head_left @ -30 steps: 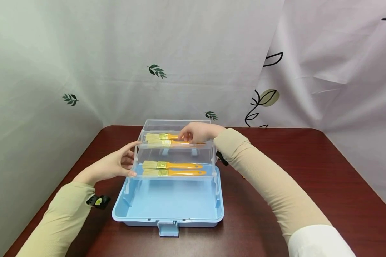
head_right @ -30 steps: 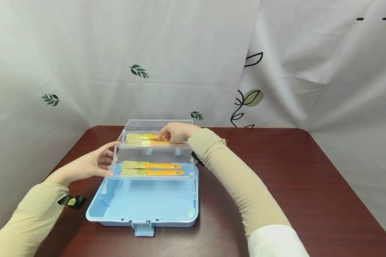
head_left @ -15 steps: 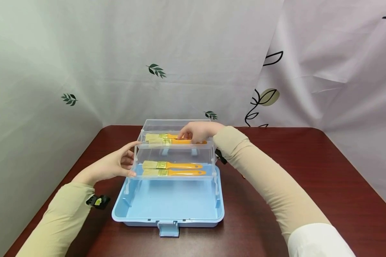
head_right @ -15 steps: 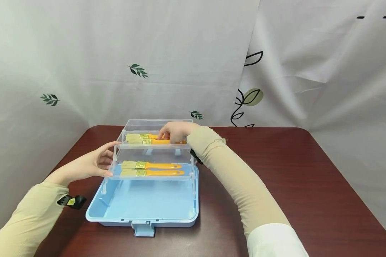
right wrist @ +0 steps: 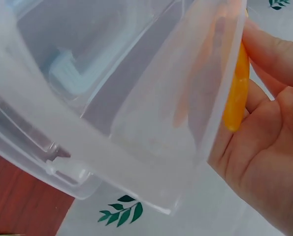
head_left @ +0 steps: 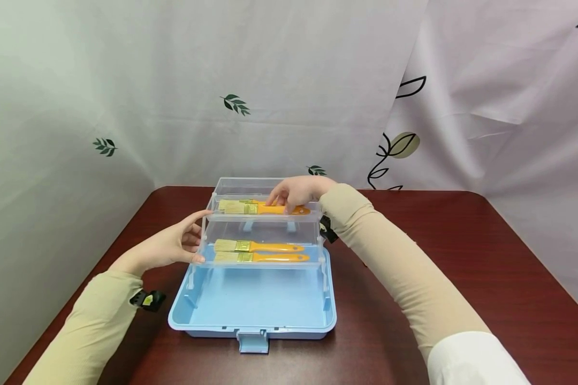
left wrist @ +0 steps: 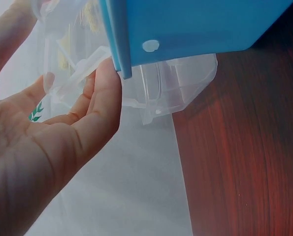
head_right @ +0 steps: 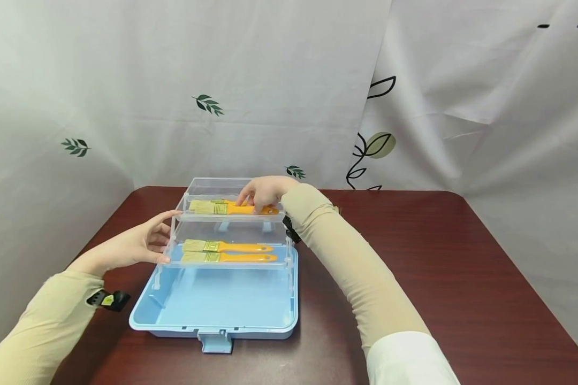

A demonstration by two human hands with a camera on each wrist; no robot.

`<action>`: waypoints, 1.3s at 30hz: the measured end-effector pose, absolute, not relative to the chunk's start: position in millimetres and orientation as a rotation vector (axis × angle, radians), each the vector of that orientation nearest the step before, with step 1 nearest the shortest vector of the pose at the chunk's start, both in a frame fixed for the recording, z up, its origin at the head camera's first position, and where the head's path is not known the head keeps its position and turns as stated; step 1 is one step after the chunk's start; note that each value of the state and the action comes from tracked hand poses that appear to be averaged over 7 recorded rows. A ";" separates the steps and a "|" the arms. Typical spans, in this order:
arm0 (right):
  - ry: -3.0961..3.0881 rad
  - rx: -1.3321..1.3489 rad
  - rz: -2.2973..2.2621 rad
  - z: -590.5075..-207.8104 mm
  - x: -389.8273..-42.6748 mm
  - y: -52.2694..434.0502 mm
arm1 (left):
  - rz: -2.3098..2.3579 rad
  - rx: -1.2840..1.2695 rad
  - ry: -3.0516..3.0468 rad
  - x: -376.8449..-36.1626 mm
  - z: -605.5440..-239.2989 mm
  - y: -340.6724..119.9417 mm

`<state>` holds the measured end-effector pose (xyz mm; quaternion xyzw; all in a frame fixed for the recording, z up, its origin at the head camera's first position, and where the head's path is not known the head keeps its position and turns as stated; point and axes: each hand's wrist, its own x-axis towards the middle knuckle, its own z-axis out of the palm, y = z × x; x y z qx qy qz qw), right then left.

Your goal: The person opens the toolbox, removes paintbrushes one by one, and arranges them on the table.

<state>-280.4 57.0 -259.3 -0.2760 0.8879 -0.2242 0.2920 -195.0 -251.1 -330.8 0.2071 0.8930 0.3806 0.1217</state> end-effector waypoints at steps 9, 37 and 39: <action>2.272 -0.671 -0.735 -263.4 -284.5 61.8 | 1.099 0.593 2.621 -193.7 -330.1 -250.3; 2.087 -0.504 -1.243 -274.9 -274.7 63.7 | 1.112 0.593 2.616 -193.6 -331.0 -250.6; 2.088 -0.478 -1.287 -275.8 -274.1 63.8 | 1.112 0.592 2.617 -193.4 -331.1 -250.9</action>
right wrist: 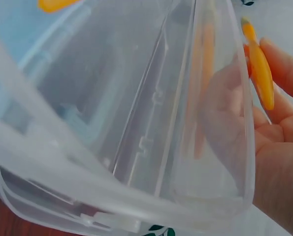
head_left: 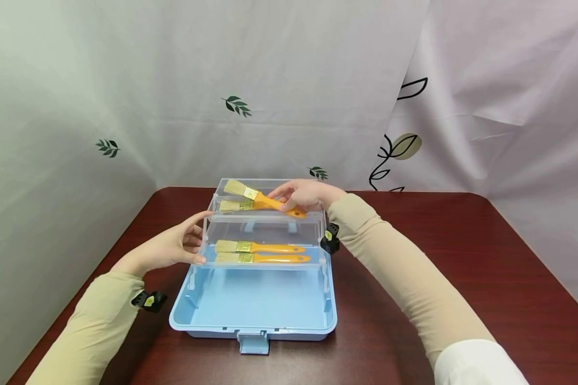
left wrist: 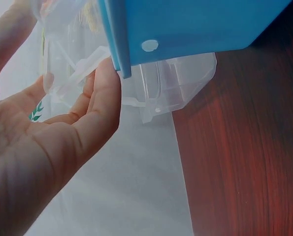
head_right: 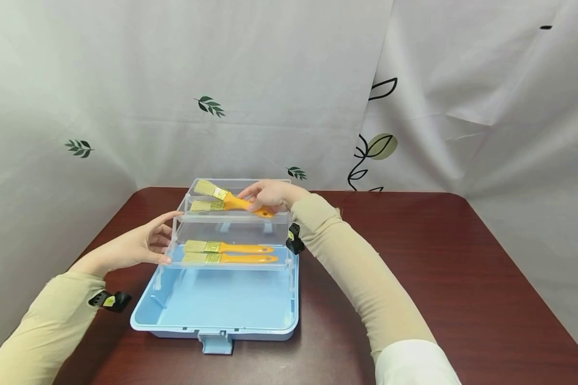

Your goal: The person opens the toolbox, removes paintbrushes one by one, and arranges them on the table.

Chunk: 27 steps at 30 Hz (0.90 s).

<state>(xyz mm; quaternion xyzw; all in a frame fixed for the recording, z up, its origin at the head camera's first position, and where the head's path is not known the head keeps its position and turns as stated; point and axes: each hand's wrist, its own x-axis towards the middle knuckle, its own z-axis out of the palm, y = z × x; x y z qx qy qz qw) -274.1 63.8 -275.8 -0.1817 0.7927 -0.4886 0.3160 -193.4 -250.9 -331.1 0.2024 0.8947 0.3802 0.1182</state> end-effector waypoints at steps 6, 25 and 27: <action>2.035 -0.426 -1.433 -279.1 -271.6 66.8 | 1.098 0.583 2.633 -193.5 -332.0 -251.5; 1.923 -0.371 -1.752 -285.5 -258.5 79.8 | 1.081 0.583 2.647 -193.5 -331.4 -251.2; 1.915 -0.379 -1.770 -285.1 -257.2 81.2 | 1.080 0.581 2.647 -193.3 -331.3 -251.2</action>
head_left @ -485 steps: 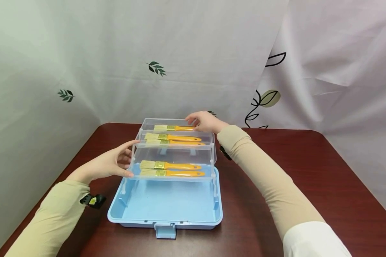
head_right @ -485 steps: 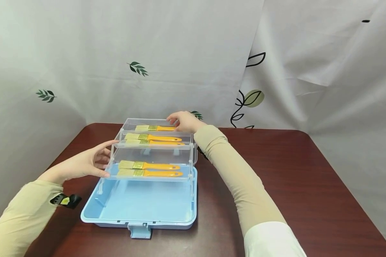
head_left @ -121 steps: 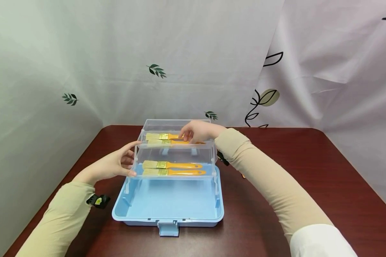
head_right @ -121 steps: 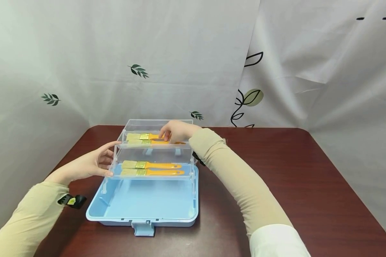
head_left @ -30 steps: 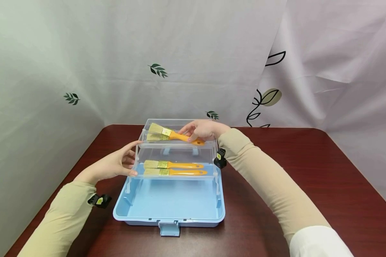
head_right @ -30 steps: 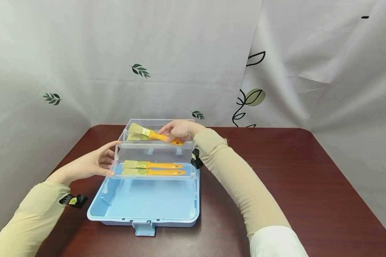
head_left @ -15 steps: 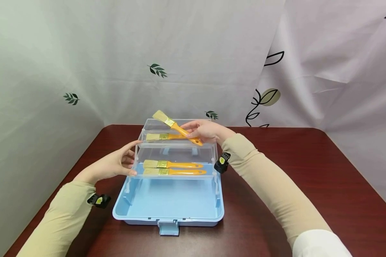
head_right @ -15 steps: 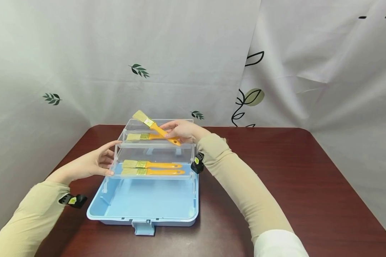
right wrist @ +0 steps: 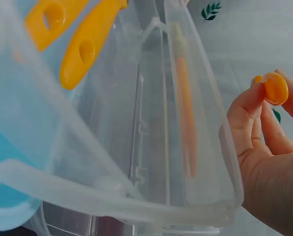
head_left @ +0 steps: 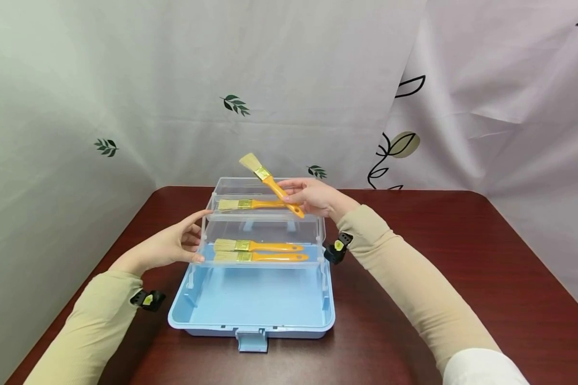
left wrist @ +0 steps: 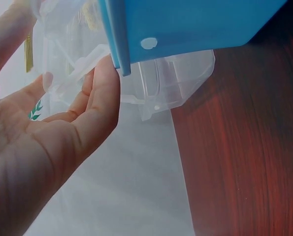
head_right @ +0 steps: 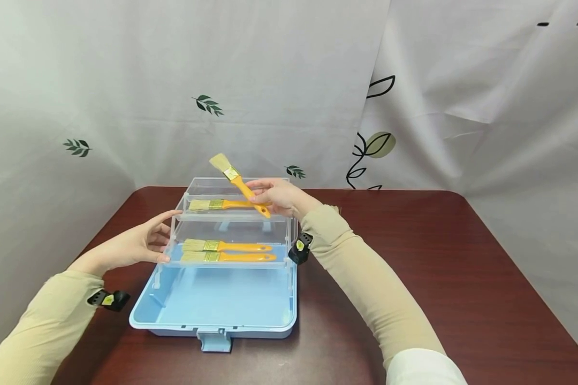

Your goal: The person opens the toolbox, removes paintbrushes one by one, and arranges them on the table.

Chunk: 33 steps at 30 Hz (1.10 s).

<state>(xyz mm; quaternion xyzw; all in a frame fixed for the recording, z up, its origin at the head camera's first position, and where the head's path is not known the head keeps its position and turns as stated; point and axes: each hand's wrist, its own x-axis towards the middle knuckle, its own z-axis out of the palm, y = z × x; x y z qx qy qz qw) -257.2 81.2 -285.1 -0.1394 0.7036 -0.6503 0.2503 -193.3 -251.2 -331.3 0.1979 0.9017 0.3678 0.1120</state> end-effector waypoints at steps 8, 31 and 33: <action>1.914 -0.376 -1.841 -282.9 -251.8 88.9 | 1.086 0.592 2.636 -193.3 -331.9 -250.5; 1.739 -0.500 -1.963 -299.9 -221.4 126.4 | 1.064 0.571 2.665 -195.3 -333.6 -251.5; 1.736 -0.498 -1.969 -301.3 -218.7 130.0 | 1.067 0.565 2.666 -195.6 -333.9 -252.2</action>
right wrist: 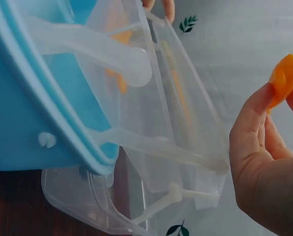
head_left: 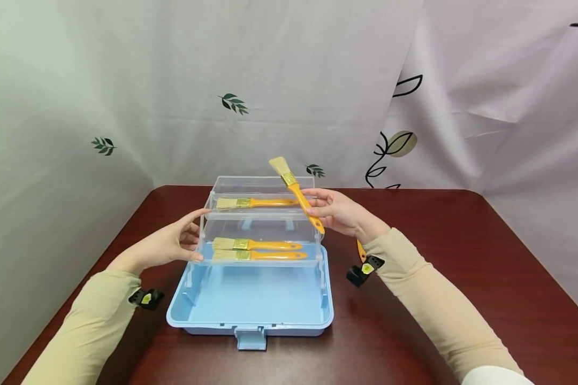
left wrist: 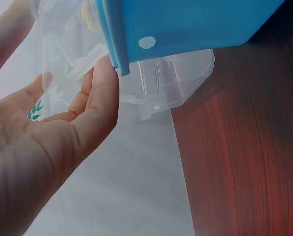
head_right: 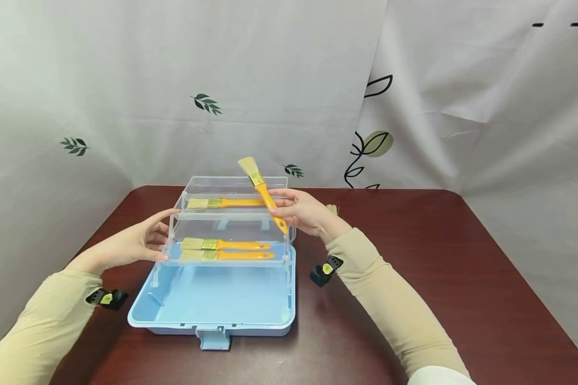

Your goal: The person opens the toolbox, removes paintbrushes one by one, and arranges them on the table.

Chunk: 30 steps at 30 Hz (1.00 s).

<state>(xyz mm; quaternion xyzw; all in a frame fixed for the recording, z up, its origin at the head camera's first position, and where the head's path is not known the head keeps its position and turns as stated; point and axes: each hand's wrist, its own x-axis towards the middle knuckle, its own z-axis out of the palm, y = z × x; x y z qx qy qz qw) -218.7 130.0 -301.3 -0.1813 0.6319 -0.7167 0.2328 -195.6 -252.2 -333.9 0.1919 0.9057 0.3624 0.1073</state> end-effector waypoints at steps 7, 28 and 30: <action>1.772 -0.515 -1.956 -306.9 -216.0 136.3 | 1.068 0.554 2.674 -195.8 -332.9 -253.7; 1.825 -0.313 -2.025 -336.6 -207.8 181.2 | 1.083 0.552 2.660 -195.0 -333.5 -251.6; 1.843 -0.303 -2.020 -339.9 -207.4 187.0 | 1.086 0.552 2.658 -195.2 -333.4 -251.4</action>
